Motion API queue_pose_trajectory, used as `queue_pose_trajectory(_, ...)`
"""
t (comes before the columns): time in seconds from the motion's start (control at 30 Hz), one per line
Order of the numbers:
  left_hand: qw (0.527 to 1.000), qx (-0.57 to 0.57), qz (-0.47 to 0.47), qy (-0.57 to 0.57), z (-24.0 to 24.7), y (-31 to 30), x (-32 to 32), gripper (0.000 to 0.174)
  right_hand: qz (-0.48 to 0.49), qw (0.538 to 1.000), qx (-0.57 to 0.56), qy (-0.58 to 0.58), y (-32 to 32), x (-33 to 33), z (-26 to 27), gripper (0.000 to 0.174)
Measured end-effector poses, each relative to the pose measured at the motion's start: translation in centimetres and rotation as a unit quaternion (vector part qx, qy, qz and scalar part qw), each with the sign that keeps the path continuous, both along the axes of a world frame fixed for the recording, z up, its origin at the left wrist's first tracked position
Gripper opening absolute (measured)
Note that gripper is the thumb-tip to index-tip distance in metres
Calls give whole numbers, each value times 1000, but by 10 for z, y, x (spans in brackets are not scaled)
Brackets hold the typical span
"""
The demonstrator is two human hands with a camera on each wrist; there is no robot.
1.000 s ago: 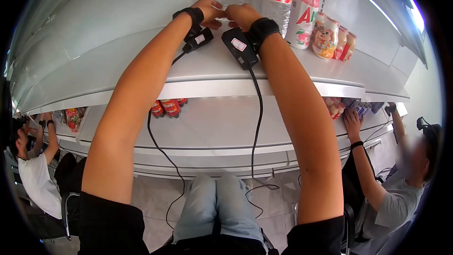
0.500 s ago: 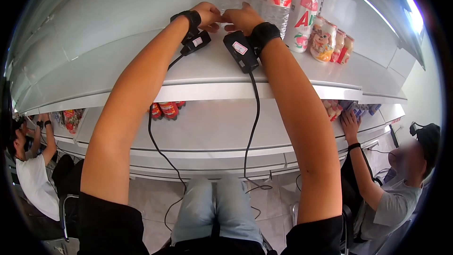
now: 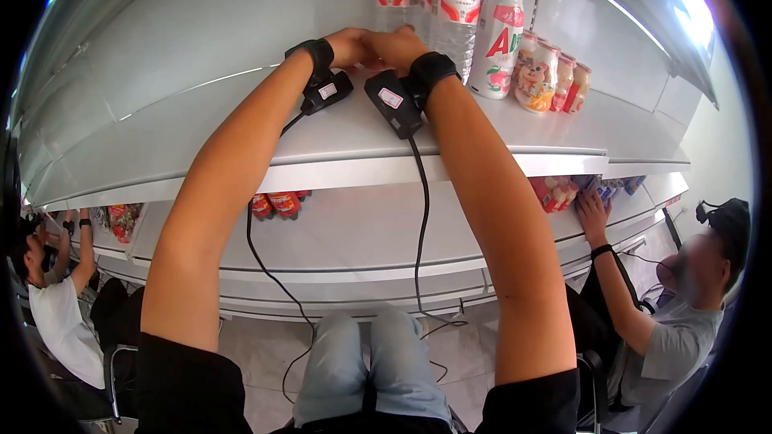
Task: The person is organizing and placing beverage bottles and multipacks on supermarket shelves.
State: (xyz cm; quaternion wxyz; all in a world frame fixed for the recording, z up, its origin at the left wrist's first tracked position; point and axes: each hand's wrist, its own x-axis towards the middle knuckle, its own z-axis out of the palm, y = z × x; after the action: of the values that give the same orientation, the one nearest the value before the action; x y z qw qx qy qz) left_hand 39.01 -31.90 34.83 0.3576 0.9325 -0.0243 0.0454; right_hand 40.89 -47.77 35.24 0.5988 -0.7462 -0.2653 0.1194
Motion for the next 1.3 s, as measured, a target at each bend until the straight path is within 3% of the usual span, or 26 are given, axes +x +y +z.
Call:
queue_pose_trajectory(0.1, 1000, -21, -5, 0, -3, 1, 4, 44, 53, 999, 12, -6, 3, 11, -4, 60)
queue_pose_trajectory(0.2, 998, -43, 1, -39, -4, -3, 0, 41, 23, 1000, 21, -3, -2, -4, 1, 54)
queue_pose_trajectory(0.3, 996, -74, -3, -47, -2, -13, -12, 41, 58, 998, 7, -21, -4, -2, 2, 48)
queue_pose_trajectory(0.4, 999, -37, -2, 6, 1, -9, -8, 44, 70, 997, -17, 3, 6, 16, -2, 46)
queue_pose_trajectory(0.5, 999, 19, -20, 24, 7, -9, -6, 46, 80, 997, 10, -8, -1, 0, -4, 58)
queue_pose_trajectory(0.6, 992, -25, 64, -103, 9, -17, -13, 45, 81, 994, 69, 11, -8, -20, 6, 57)
queue_pose_trajectory(0.67, 972, 18, 104, -208, 13, -14, -12, 45, 99, 993, 67, 4, -12, -35, 18, 52)
queue_pose_trajectory(0.8, 948, -146, 27, -282, 48, -39, -120, 43, 191, 968, 159, 26, -17, -49, 32, 42)
queue_pose_trajectory(0.93, 918, -241, -81, -303, 46, -57, -276, 31, 259, 940, 201, -96, -41, -142, 44, 37)
queue_pose_trajectory(1.1, 955, -234, -5, -180, -35, -24, -413, 24, 344, 924, 143, -87, -42, -234, -12, 33)
queue_pose_trajectory(1.23, 942, -300, 103, -112, -131, 34, -437, 24, 401, 908, 122, -23, 6, -268, -93, 27)
queue_pose_trajectory(1.3, 906, -358, 185, -131, -179, 71, -430, 25, 395, 906, 148, 44, 50, -276, -142, 27)
